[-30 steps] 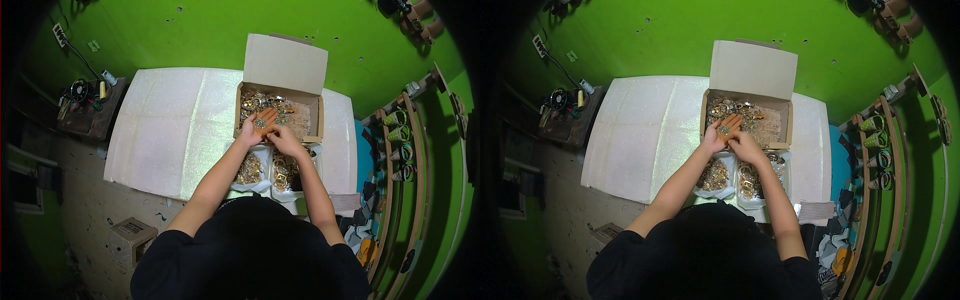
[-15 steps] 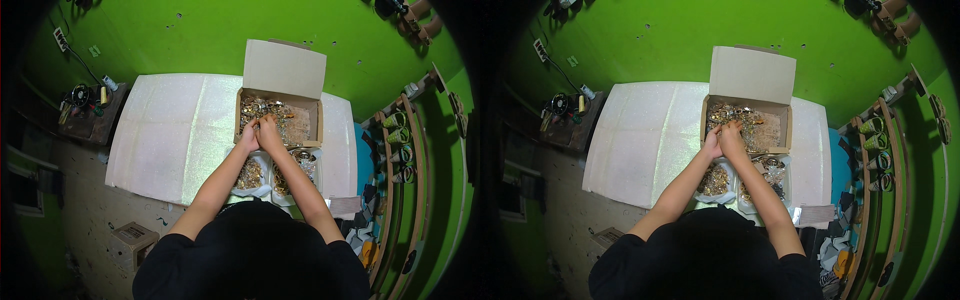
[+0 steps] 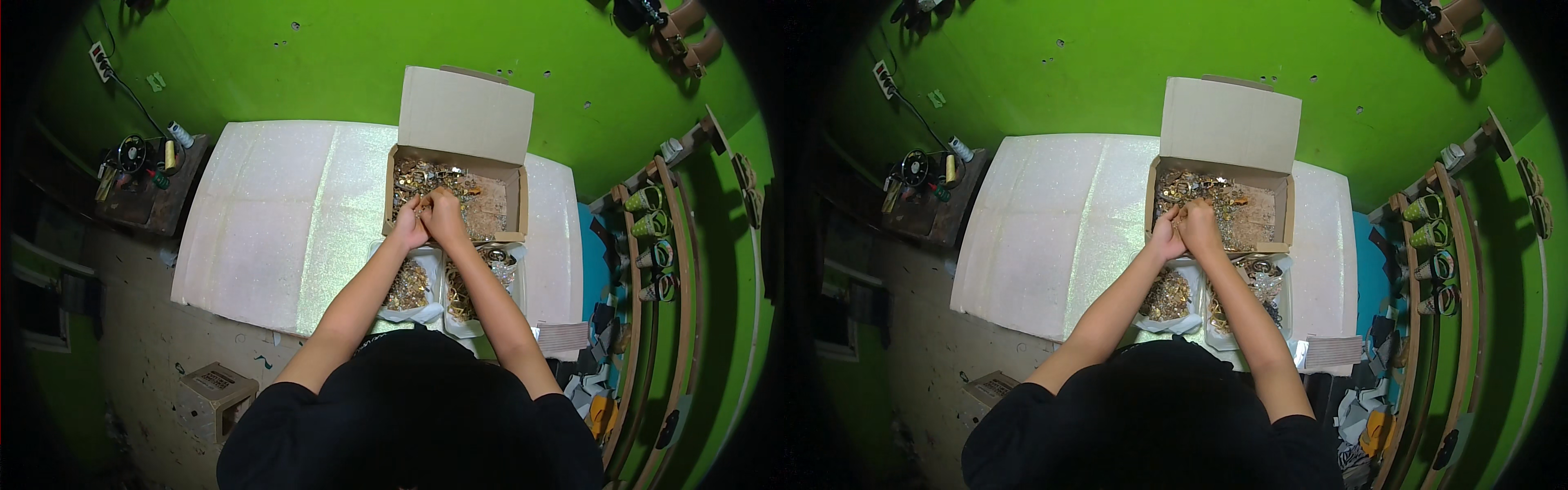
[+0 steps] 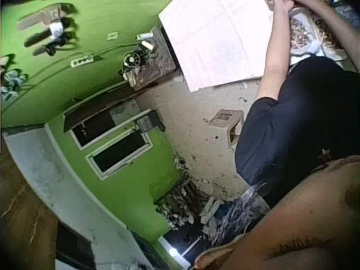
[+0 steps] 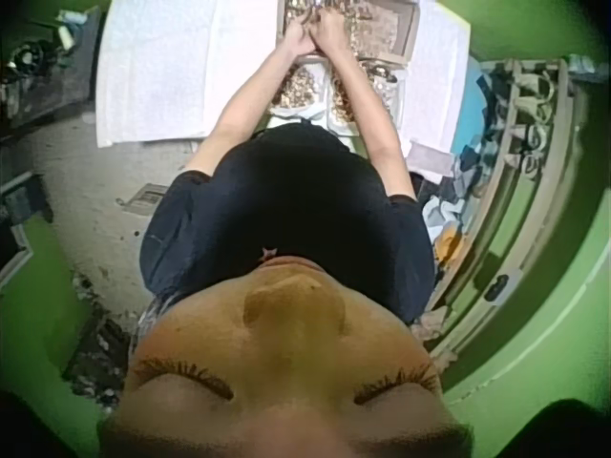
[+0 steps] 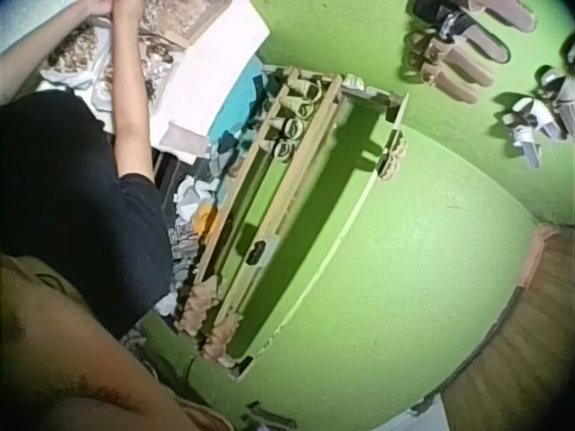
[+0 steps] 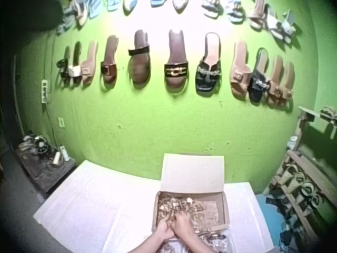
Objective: Sorting small metallic shoe buckles or accessories from a box into containers.
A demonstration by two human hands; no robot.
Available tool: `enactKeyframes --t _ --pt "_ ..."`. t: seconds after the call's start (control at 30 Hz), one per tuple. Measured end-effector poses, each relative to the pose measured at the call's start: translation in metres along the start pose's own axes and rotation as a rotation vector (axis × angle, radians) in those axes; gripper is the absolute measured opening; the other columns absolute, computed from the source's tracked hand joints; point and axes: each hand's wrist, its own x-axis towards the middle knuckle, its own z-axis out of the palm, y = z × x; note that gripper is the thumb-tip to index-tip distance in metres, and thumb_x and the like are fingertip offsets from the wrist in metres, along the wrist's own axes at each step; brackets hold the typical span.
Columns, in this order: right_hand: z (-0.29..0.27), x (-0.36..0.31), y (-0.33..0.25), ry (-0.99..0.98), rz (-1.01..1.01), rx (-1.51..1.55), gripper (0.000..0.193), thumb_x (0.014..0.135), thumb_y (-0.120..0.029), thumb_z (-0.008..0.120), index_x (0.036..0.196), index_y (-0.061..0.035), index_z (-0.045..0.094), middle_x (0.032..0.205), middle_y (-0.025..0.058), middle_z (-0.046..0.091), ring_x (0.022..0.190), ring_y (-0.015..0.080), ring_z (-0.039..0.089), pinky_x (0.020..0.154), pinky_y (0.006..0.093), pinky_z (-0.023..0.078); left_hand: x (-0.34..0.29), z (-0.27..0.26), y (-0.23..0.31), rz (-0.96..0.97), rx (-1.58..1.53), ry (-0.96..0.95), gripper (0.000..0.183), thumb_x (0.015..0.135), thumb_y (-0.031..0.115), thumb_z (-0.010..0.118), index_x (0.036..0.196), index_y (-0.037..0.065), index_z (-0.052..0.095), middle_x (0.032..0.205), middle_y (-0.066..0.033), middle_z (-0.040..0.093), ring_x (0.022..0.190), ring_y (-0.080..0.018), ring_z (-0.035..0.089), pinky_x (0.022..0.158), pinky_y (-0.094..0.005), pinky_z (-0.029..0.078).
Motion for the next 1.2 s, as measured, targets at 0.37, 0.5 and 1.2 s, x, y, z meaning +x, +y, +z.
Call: enactKeyframes --t 0.37,0.5,1.2 --pt "-0.028 -0.002 0.011 -0.182 0.783 0.991 0.011 0.074 0.0 0.054 0.083 0.0052 0.057 0.075 0.0067 0.058 0.061 0.011 0.056 0.055 0.0179 0.049 -0.003 -0.001 0.003 -0.013 -0.095 -0.311 0.046 0.091 0.03 0.017 0.12 0.0 0.037 0.114 -0.0139 0.048 0.097 -0.0219 0.05 0.079 -0.0309 0.041" --pt "-0.044 -0.019 0.0 -0.289 0.862 1.272 0.014 0.075 0.0 0.053 0.088 0.0065 0.054 0.075 0.0072 0.057 0.062 0.0115 0.057 0.058 0.0181 0.049 -0.014 0.026 -0.002 0.038 -0.037 -0.164 0.046 0.091 0.029 0.016 0.119 -0.002 0.036 0.122 -0.0159 0.041 0.111 -0.0247 0.042 0.087 -0.0325 0.039" --pt "-0.043 -0.05 -0.014 -0.555 0.477 0.573 0.017 0.079 -0.001 0.047 0.092 0.0037 0.058 0.077 0.0074 0.061 0.065 0.0109 0.055 0.062 0.0237 0.045 -0.016 0.025 -0.001 0.046 -0.095 -0.118 0.048 0.091 0.028 0.014 0.12 -0.004 0.034 0.124 -0.0189 0.037 0.117 -0.0291 0.035 0.093 -0.0376 0.036"
